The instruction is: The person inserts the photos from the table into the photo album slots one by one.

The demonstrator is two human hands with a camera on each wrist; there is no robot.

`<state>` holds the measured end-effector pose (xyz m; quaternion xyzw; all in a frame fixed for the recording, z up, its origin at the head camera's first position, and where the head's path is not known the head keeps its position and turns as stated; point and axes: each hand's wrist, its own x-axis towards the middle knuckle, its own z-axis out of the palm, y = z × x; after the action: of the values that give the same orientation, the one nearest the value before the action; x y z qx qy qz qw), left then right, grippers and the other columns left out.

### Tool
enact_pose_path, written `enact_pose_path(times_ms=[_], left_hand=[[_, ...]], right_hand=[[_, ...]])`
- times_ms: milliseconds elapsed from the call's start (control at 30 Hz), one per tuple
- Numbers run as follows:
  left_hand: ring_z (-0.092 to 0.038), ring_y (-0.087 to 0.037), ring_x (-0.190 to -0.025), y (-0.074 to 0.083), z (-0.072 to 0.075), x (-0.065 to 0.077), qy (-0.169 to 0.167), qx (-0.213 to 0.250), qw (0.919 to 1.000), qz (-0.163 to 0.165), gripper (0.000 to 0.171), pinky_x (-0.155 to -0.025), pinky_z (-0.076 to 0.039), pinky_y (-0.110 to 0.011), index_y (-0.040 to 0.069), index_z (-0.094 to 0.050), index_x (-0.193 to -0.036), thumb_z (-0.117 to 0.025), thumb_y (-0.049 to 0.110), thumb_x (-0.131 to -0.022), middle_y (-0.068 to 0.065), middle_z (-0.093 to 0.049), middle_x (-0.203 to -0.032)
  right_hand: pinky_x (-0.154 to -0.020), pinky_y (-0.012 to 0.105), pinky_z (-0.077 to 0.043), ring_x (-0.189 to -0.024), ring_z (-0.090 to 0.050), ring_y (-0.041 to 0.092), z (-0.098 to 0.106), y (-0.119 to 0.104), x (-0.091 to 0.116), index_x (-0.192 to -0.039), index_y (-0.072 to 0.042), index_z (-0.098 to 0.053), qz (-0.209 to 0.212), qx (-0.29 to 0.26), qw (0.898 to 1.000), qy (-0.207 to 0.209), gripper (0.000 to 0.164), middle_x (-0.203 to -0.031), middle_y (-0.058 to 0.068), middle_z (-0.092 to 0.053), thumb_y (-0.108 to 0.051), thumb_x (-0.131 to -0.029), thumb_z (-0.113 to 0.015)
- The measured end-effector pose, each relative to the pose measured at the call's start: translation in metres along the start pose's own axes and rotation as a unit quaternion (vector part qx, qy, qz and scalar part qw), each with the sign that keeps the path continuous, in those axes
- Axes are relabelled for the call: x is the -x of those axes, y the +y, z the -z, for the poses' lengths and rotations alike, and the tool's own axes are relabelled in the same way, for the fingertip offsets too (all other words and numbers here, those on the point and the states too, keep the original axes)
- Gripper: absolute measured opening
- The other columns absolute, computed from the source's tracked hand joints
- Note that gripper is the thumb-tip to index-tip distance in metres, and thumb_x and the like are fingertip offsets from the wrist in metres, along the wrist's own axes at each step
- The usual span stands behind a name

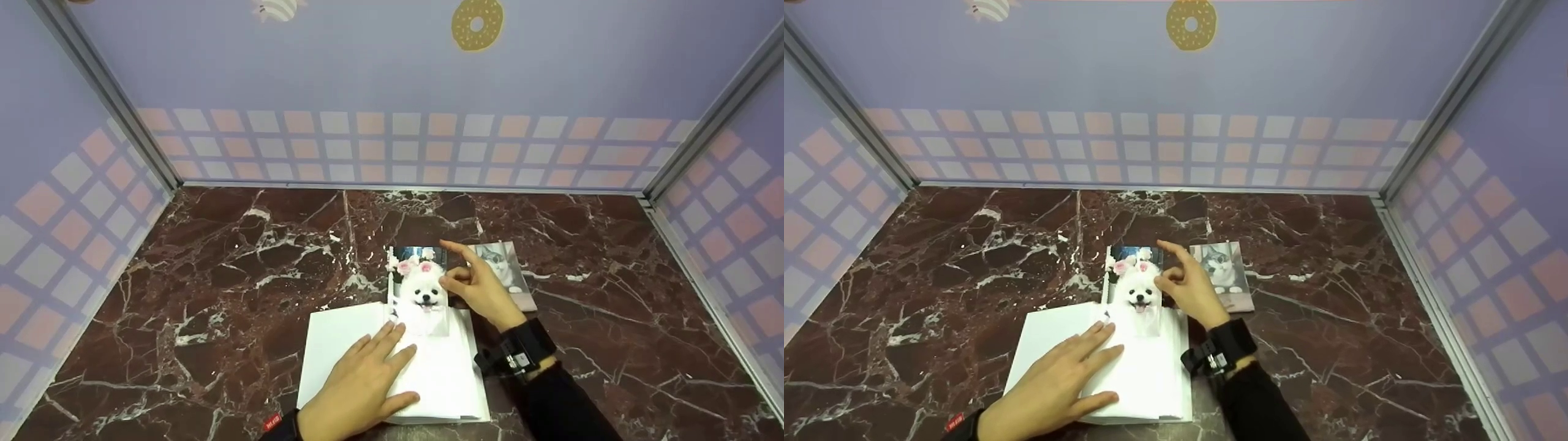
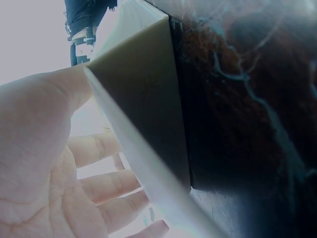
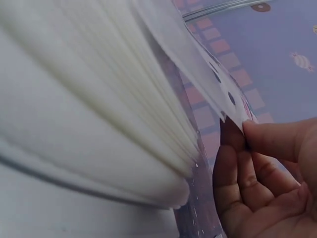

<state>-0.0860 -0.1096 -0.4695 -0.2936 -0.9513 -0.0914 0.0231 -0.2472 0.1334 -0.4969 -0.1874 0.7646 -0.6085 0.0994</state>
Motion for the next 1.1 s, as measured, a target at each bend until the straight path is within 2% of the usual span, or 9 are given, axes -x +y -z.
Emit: enact_pose_path(times_ms=[200, 433, 633, 900, 1100], left_hand=[[-0.042, -0.032, -0.145, 0.0003, 0.0, 0.0003, -0.002, 0.001, 1.0, 0.004, 0.07, -0.11, -0.045, -0.052, 0.017, -0.055, -0.143, -0.057, 0.064, -0.091, -0.014, -0.042, -0.158], [-0.041, -0.031, -0.146, 0.0008, 0.0002, 0.0008, 0.0, 0.002, 1.0, 0.007, 0.07, -0.11, -0.044, -0.052, 0.017, -0.055, -0.143, -0.058, 0.063, -0.091, -0.014, -0.042, -0.157], [-0.041, -0.032, -0.146, 0.0008, 0.0005, 0.001, 0.002, 0.004, 1.0, 0.006, 0.07, -0.11, -0.045, -0.053, 0.017, -0.055, -0.143, -0.058, 0.063, -0.091, -0.014, -0.043, -0.157], [-0.042, -0.032, -0.145, 0.0008, 0.0007, 0.0015, 0.004, 0.013, 0.9998, 0.011, 0.07, -0.111, -0.043, -0.053, 0.017, -0.054, -0.144, -0.061, 0.062, -0.09, -0.014, -0.042, -0.158], [-0.041, -0.032, -0.146, 0.0005, 0.0003, 0.0015, 0.002, 0.012, 0.9999, 0.009, 0.071, -0.111, -0.043, -0.053, 0.016, -0.054, -0.144, -0.06, 0.062, -0.09, -0.015, -0.041, -0.158]], right_hand=[[-0.075, 0.03, -0.058, -0.079, -0.067, 0.018, -0.0009, 0.0004, 0.0008, -0.154, -0.025, -0.037, 0.002, 0.013, 1.0, -0.02, 0.074, -0.087, 0.015, -0.069, -0.005, -0.091, -0.071], [-0.07, 0.028, -0.056, -0.073, -0.065, 0.017, -0.0013, 0.0021, 0.0015, -0.15, -0.014, -0.043, -0.018, 0.001, 0.999, -0.039, 0.065, -0.084, 0.017, -0.069, -0.005, -0.092, -0.07], [-0.073, 0.028, -0.057, -0.075, -0.066, 0.016, -0.0013, 0.0009, 0.003, -0.154, -0.013, -0.037, -0.033, 0.001, 0.999, -0.043, 0.072, -0.087, 0.016, -0.07, -0.005, -0.091, -0.07], [-0.072, 0.027, -0.055, -0.076, -0.066, 0.019, 0.0003, 0.0016, 0.0035, -0.152, -0.016, -0.04, -0.029, 0.004, 0.997, -0.067, 0.07, -0.087, 0.016, -0.071, -0.007, -0.09, -0.073], [-0.071, 0.026, -0.055, -0.077, -0.066, 0.018, -0.0005, 0.0031, 0.0022, -0.15, -0.011, -0.041, -0.025, 0.02, 0.997, -0.067, 0.068, -0.09, 0.015, -0.07, -0.009, -0.09, -0.073]])
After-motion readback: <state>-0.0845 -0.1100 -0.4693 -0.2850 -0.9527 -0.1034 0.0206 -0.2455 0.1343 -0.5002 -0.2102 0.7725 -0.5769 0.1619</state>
